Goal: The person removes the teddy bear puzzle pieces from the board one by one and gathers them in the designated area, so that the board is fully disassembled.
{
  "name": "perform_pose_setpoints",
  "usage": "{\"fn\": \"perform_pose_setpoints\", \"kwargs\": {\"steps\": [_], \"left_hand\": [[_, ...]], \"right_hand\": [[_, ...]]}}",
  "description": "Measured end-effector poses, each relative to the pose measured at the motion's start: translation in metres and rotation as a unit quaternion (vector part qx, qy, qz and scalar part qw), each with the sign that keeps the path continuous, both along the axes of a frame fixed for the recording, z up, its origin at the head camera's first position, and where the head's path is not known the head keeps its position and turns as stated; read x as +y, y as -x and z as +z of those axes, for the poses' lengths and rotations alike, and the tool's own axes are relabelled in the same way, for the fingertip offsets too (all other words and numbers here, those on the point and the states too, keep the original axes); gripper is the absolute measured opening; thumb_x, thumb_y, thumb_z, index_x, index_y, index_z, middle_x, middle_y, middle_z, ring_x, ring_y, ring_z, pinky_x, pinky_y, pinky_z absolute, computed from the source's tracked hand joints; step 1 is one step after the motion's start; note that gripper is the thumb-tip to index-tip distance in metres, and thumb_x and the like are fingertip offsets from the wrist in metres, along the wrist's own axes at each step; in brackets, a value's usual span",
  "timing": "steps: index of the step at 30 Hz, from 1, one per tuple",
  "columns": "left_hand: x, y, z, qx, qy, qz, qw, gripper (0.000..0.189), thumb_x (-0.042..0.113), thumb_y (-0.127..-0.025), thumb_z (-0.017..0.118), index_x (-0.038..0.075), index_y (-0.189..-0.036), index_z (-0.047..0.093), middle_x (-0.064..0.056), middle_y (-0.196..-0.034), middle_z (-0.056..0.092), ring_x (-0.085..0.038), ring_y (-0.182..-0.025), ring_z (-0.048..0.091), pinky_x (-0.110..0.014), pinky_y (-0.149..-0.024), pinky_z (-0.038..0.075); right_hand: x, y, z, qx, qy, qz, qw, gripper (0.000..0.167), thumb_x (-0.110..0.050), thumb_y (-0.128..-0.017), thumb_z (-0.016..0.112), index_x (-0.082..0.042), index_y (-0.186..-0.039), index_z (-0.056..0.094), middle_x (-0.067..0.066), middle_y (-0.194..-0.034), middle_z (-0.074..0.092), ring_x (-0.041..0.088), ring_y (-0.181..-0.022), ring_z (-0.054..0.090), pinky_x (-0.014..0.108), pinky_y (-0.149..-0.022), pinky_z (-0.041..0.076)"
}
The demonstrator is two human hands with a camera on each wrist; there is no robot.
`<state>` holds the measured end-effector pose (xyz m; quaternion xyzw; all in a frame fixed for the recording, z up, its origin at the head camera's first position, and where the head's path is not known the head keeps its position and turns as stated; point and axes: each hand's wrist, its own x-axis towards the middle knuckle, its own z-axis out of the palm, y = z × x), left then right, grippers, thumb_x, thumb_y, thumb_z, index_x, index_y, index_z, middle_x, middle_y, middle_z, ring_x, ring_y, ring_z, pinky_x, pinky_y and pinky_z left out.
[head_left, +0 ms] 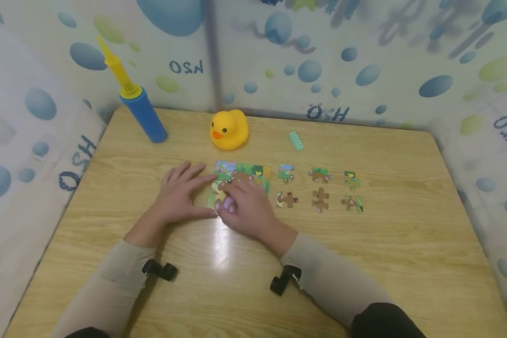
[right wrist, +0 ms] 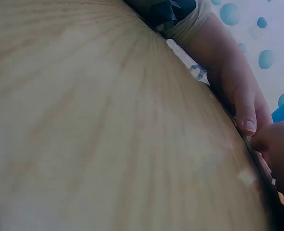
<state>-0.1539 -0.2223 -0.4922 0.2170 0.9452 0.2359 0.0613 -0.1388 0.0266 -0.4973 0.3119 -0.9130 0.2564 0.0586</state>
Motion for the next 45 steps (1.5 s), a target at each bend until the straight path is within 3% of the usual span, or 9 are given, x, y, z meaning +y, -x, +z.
{"fn": "perform_pose_setpoints", "kwargs": {"steps": [13,33,40,45], "left_hand": [[-0.001,0.001,-0.003,0.006,-0.005,-0.002,1.0000,0.100,0.075,-0.073,0.085,0.028,-0.156,0.057,-0.010,-0.174,0.029,-0.045,-0.161,0.009,-0.071,-0.122,0.002],[-0.001,0.002,-0.004,0.010,-0.002,0.004,0.9999,0.100,0.076,-0.071,0.086,0.030,-0.155,0.058,-0.007,-0.174,0.031,-0.043,-0.161,0.009,-0.069,-0.123,0.003],[0.000,0.001,-0.002,0.011,-0.008,0.002,0.9999,0.099,0.076,-0.073,0.085,0.029,-0.155,0.058,-0.009,-0.173,0.033,-0.044,-0.161,0.011,-0.070,-0.122,0.004],[0.000,0.001,-0.002,0.009,-0.009,0.000,0.9999,0.100,0.075,-0.072,0.086,0.028,-0.156,0.057,-0.009,-0.173,0.031,-0.045,-0.161,0.010,-0.071,-0.122,0.003]], "right_hand": [[0.000,0.006,0.004,-0.072,-0.018,-0.012,0.9971,0.057,-0.058,-0.093,0.070,-0.024,-0.139,0.070,-0.005,-0.134,0.068,0.022,-0.139,0.051,0.051,-0.125,0.028],[-0.001,0.010,0.007,-0.092,-0.017,-0.003,0.9956,0.063,-0.059,-0.086,0.081,-0.020,-0.136,0.072,-0.004,-0.130,0.064,0.015,-0.126,0.054,0.042,-0.112,0.041],[-0.001,0.010,0.007,-0.101,-0.007,-0.007,0.9948,0.066,-0.053,-0.081,0.089,-0.020,-0.135,0.072,-0.009,-0.102,0.056,0.011,-0.100,0.051,0.037,-0.101,0.043],[0.000,0.009,0.006,-0.089,0.018,-0.003,0.9958,0.061,-0.053,-0.083,0.087,-0.019,-0.132,0.073,-0.010,-0.100,0.054,0.010,-0.099,0.051,0.036,-0.099,0.043]]}}
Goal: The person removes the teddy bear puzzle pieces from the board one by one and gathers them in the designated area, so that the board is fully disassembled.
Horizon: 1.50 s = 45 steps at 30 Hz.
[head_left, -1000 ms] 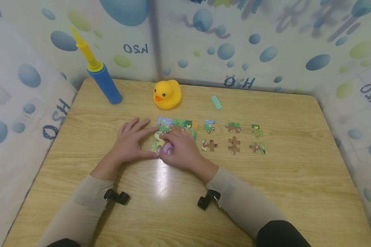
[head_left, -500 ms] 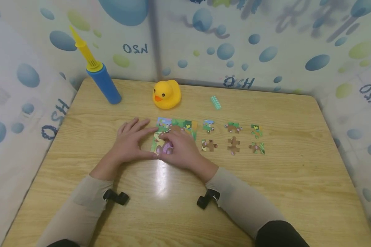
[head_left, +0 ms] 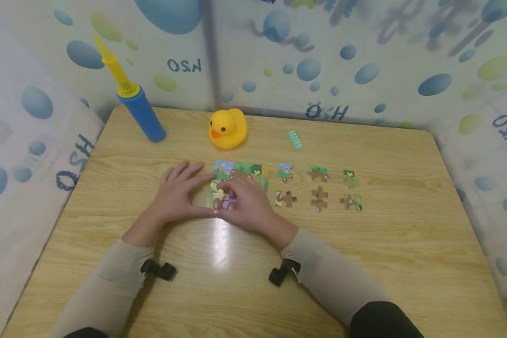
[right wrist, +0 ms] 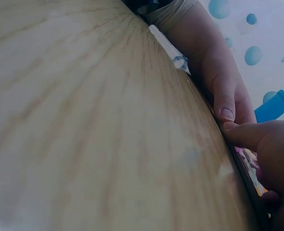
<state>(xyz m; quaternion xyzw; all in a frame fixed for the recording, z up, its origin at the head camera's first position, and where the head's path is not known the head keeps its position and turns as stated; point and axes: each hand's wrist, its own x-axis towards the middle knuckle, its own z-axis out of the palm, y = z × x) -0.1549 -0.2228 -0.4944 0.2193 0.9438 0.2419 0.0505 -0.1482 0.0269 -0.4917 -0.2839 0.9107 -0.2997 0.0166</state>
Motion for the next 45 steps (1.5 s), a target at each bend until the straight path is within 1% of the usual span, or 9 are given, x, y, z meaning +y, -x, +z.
{"fn": "perform_pose_setpoints", "kwargs": {"steps": [7,13,18,24,30,32,34,39,45], "left_hand": [[0.001,0.001,0.000,-0.001,0.006,0.005,1.0000,0.100,0.075,-0.071,0.087,0.030,-0.155,0.058,-0.007,-0.174,0.030,-0.043,-0.161,0.009,-0.069,-0.123,0.003],[0.001,0.000,0.000,0.001,0.003,0.005,1.0000,0.100,0.075,-0.071,0.087,0.029,-0.155,0.059,-0.008,-0.173,0.032,-0.044,-0.161,0.010,-0.070,-0.123,0.004],[0.000,-0.001,0.000,0.006,-0.002,0.003,1.0000,0.099,0.075,-0.072,0.087,0.028,-0.155,0.059,-0.010,-0.173,0.033,-0.046,-0.160,0.011,-0.071,-0.122,0.004],[0.000,-0.001,0.000,0.005,0.003,0.002,1.0000,0.100,0.075,-0.074,0.084,0.027,-0.157,0.056,-0.010,-0.173,0.032,-0.046,-0.160,0.011,-0.071,-0.122,0.004],[0.000,0.001,-0.001,-0.001,0.007,0.004,1.0000,0.102,0.076,-0.072,0.085,0.029,-0.157,0.055,-0.007,-0.174,0.030,-0.044,-0.161,0.010,-0.069,-0.123,0.003],[0.000,0.001,-0.002,-0.001,0.009,0.004,1.0000,0.103,0.077,-0.071,0.085,0.029,-0.157,0.055,-0.007,-0.175,0.029,-0.044,-0.161,0.010,-0.069,-0.124,0.003],[0.001,0.001,-0.003,-0.001,0.010,0.005,0.9999,0.104,0.078,-0.071,0.085,0.030,-0.158,0.055,-0.006,-0.175,0.029,-0.043,-0.162,0.009,-0.068,-0.124,0.003],[0.002,0.001,-0.002,0.001,0.008,0.004,1.0000,0.103,0.078,-0.071,0.085,0.030,-0.157,0.055,-0.005,-0.175,0.029,-0.041,-0.162,0.009,-0.067,-0.124,0.002],[-0.001,-0.001,0.002,0.000,0.006,0.001,1.0000,0.104,0.077,-0.071,0.085,0.028,-0.157,0.055,-0.007,-0.174,0.030,-0.043,-0.161,0.010,-0.069,-0.123,0.002]], "right_hand": [[0.002,-0.004,-0.002,0.033,0.040,0.004,0.9986,0.061,-0.048,-0.080,0.092,-0.016,-0.128,0.073,-0.006,-0.110,0.060,0.014,-0.110,0.055,0.039,-0.109,0.041],[0.003,-0.006,-0.003,0.057,0.061,0.019,0.9963,0.060,-0.044,-0.081,0.094,-0.014,-0.129,0.074,-0.004,-0.114,0.064,0.016,-0.111,0.055,0.043,-0.107,0.041],[0.004,-0.006,-0.003,0.073,0.057,0.034,0.9951,0.060,-0.040,-0.083,0.093,-0.013,-0.133,0.074,-0.002,-0.119,0.069,0.019,-0.119,0.057,0.047,-0.110,0.042],[0.007,-0.007,-0.002,0.094,0.025,0.043,0.9943,0.064,-0.046,-0.089,0.087,-0.012,-0.140,0.070,0.003,-0.136,0.071,0.028,-0.137,0.055,0.061,-0.122,0.030],[0.011,-0.006,-0.005,0.108,0.008,0.043,0.9932,0.061,-0.049,-0.093,0.082,-0.016,-0.142,0.068,0.002,-0.143,0.069,0.025,-0.140,0.056,0.058,-0.122,0.031],[0.013,-0.008,-0.007,0.113,0.017,0.041,0.9926,0.057,-0.047,-0.094,0.081,-0.016,-0.140,0.069,0.000,-0.140,0.070,0.023,-0.137,0.058,0.056,-0.121,0.033],[0.016,-0.010,-0.008,0.118,0.028,0.036,0.9920,0.050,-0.046,-0.095,0.080,-0.017,-0.135,0.072,-0.002,-0.132,0.074,0.020,-0.127,0.063,0.051,-0.115,0.040],[0.028,-0.018,-0.007,0.128,0.050,0.022,0.9903,0.035,-0.041,-0.095,0.081,-0.017,-0.119,0.078,-0.004,-0.115,0.076,0.015,-0.103,0.063,0.040,-0.092,0.046],[0.047,-0.025,-0.008,0.132,0.072,0.033,0.9881,0.040,-0.039,-0.090,0.086,-0.014,-0.120,0.077,-0.001,-0.122,0.076,0.019,-0.106,0.064,0.043,-0.095,0.045]]}}
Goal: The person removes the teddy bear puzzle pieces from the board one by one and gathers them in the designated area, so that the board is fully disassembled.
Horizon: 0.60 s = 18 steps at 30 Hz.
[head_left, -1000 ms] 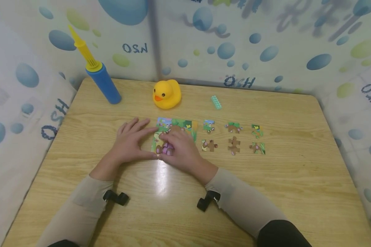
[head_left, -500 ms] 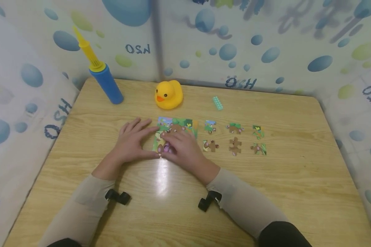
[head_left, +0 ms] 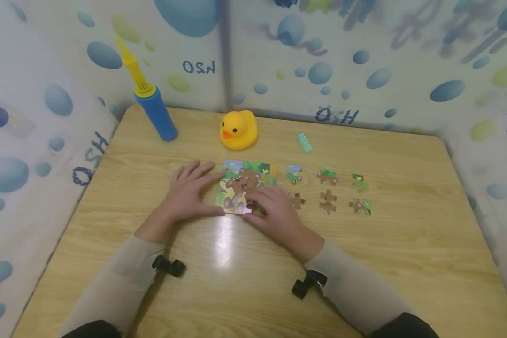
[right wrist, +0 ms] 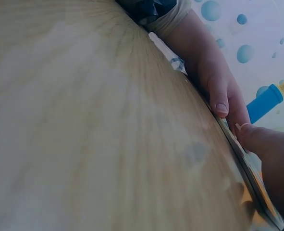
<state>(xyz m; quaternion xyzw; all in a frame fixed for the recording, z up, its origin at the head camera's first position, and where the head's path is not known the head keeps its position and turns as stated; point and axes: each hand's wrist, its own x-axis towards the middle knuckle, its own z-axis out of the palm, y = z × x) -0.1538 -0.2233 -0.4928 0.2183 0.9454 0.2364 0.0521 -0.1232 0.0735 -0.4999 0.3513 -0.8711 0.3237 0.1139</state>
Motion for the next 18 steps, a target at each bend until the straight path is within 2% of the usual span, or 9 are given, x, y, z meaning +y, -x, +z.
{"fn": "perform_pose_setpoints", "kwargs": {"steps": [6,11,15,18], "left_hand": [[0.001,0.001,0.000,-0.006,0.001,0.000,1.0000,0.104,0.077,-0.071,0.085,0.028,-0.158,0.054,-0.008,-0.175,0.029,-0.042,-0.161,0.009,-0.069,-0.123,0.001],[0.001,0.001,-0.001,-0.007,0.003,0.002,1.0000,0.103,0.076,-0.071,0.086,0.028,-0.158,0.055,-0.007,-0.175,0.029,-0.042,-0.161,0.009,-0.069,-0.123,0.002],[0.000,0.002,-0.002,-0.006,0.006,0.004,1.0000,0.103,0.077,-0.072,0.085,0.029,-0.158,0.054,-0.007,-0.175,0.029,-0.042,-0.161,0.009,-0.069,-0.123,0.002],[0.000,0.002,-0.003,-0.006,0.007,0.003,1.0000,0.103,0.078,-0.072,0.084,0.029,-0.158,0.054,-0.007,-0.175,0.028,-0.042,-0.162,0.009,-0.069,-0.123,0.002]], "right_hand": [[0.028,-0.013,-0.003,-0.005,-0.002,-0.011,0.9999,0.038,-0.039,-0.088,0.087,-0.016,-0.117,0.078,-0.002,-0.112,0.077,0.019,-0.101,0.063,0.043,-0.090,0.044],[0.053,-0.025,-0.005,-0.013,-0.012,-0.011,0.9998,0.034,-0.039,-0.087,0.088,-0.017,-0.112,0.079,-0.003,-0.111,0.076,0.021,-0.106,0.063,0.045,-0.094,0.043],[0.069,-0.034,-0.006,-0.002,-0.012,-0.007,0.9999,0.032,-0.037,-0.085,0.089,-0.016,-0.108,0.080,-0.002,-0.111,0.076,0.023,-0.109,0.064,0.047,-0.098,0.044],[0.079,-0.039,-0.008,0.011,-0.008,-0.007,0.9999,0.031,-0.035,-0.085,0.089,-0.016,-0.107,0.080,-0.002,-0.111,0.076,0.022,-0.106,0.065,0.046,-0.095,0.044]]}}
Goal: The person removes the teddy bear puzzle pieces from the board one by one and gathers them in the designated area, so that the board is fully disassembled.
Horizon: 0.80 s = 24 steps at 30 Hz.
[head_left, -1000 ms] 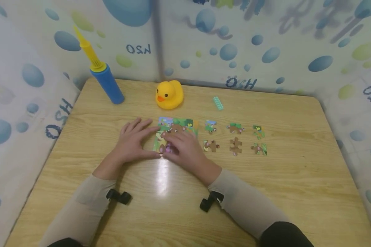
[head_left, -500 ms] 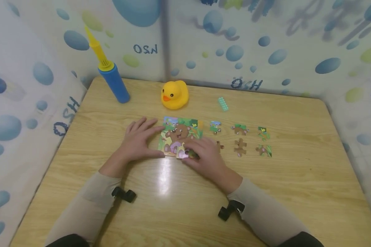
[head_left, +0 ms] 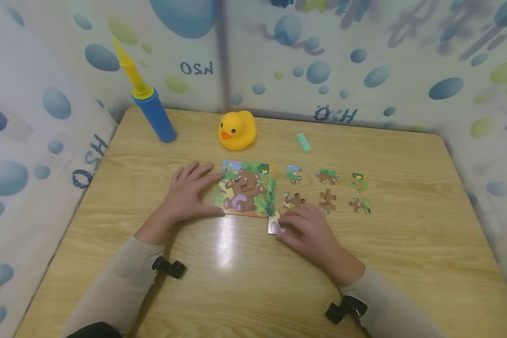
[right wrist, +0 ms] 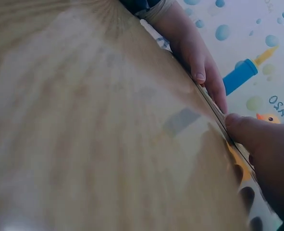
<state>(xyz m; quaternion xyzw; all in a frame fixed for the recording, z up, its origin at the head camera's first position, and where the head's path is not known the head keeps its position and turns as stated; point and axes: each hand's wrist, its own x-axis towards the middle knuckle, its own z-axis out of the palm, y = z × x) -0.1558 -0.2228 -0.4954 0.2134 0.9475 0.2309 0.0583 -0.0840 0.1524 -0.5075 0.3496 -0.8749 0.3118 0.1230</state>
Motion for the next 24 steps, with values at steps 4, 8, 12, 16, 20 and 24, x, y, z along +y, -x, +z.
{"fn": "perform_pose_setpoints", "kwargs": {"steps": [4,8,12,16,20,24], "left_hand": [[0.001,0.000,0.001,-0.001,-0.001,-0.001,1.0000,0.104,0.078,-0.072,0.084,0.029,-0.158,0.054,-0.007,-0.175,0.028,-0.042,-0.162,0.009,-0.069,-0.123,0.002],[0.001,-0.001,0.004,-0.006,-0.002,0.000,1.0000,0.104,0.077,-0.072,0.085,0.028,-0.158,0.054,-0.008,-0.175,0.028,-0.043,-0.162,0.008,-0.068,-0.123,0.001],[0.002,-0.001,0.004,-0.010,-0.004,0.001,0.9999,0.103,0.076,-0.071,0.086,0.028,-0.158,0.055,-0.007,-0.175,0.028,-0.042,-0.162,0.008,-0.068,-0.123,0.001],[0.001,-0.001,0.003,-0.009,-0.003,0.001,0.9999,0.104,0.077,-0.071,0.085,0.029,-0.158,0.054,-0.007,-0.175,0.028,-0.042,-0.162,0.008,-0.068,-0.123,0.001],[0.001,0.000,0.002,-0.011,-0.002,0.002,0.9999,0.105,0.078,-0.071,0.085,0.029,-0.158,0.054,-0.007,-0.175,0.028,-0.042,-0.162,0.008,-0.068,-0.123,0.001],[0.001,-0.001,0.002,-0.012,-0.002,0.001,0.9999,0.105,0.078,-0.071,0.085,0.029,-0.158,0.054,-0.007,-0.175,0.028,-0.042,-0.162,0.007,-0.068,-0.123,0.000]], "right_hand": [[0.011,-0.005,0.000,0.005,0.010,-0.002,0.9999,0.029,-0.035,-0.083,0.089,-0.016,-0.104,0.081,-0.002,-0.110,0.077,0.022,-0.105,0.064,0.045,-0.093,0.042],[0.020,-0.010,0.000,0.001,0.022,-0.005,0.9997,0.026,-0.033,-0.083,0.089,-0.016,-0.102,0.081,-0.002,-0.109,0.077,0.022,-0.105,0.063,0.044,-0.093,0.040],[0.029,-0.016,-0.001,0.004,0.032,-0.002,0.9995,0.025,-0.032,-0.083,0.089,-0.017,-0.102,0.082,-0.003,-0.108,0.078,0.021,-0.102,0.063,0.044,-0.092,0.037],[0.035,-0.020,-0.001,0.011,0.036,0.013,0.9992,0.027,-0.032,-0.081,0.090,-0.016,-0.102,0.082,-0.003,-0.108,0.078,0.020,-0.100,0.064,0.044,-0.089,0.035],[0.037,-0.022,-0.001,0.013,0.032,0.023,0.9991,0.028,-0.034,-0.083,0.090,-0.016,-0.104,0.083,-0.005,-0.109,0.077,0.019,-0.101,0.064,0.041,-0.089,0.036],[0.037,-0.022,0.000,0.011,0.025,0.023,0.9993,0.028,-0.036,-0.086,0.088,-0.015,-0.104,0.083,-0.006,-0.109,0.076,0.018,-0.102,0.063,0.038,-0.090,0.038]]}}
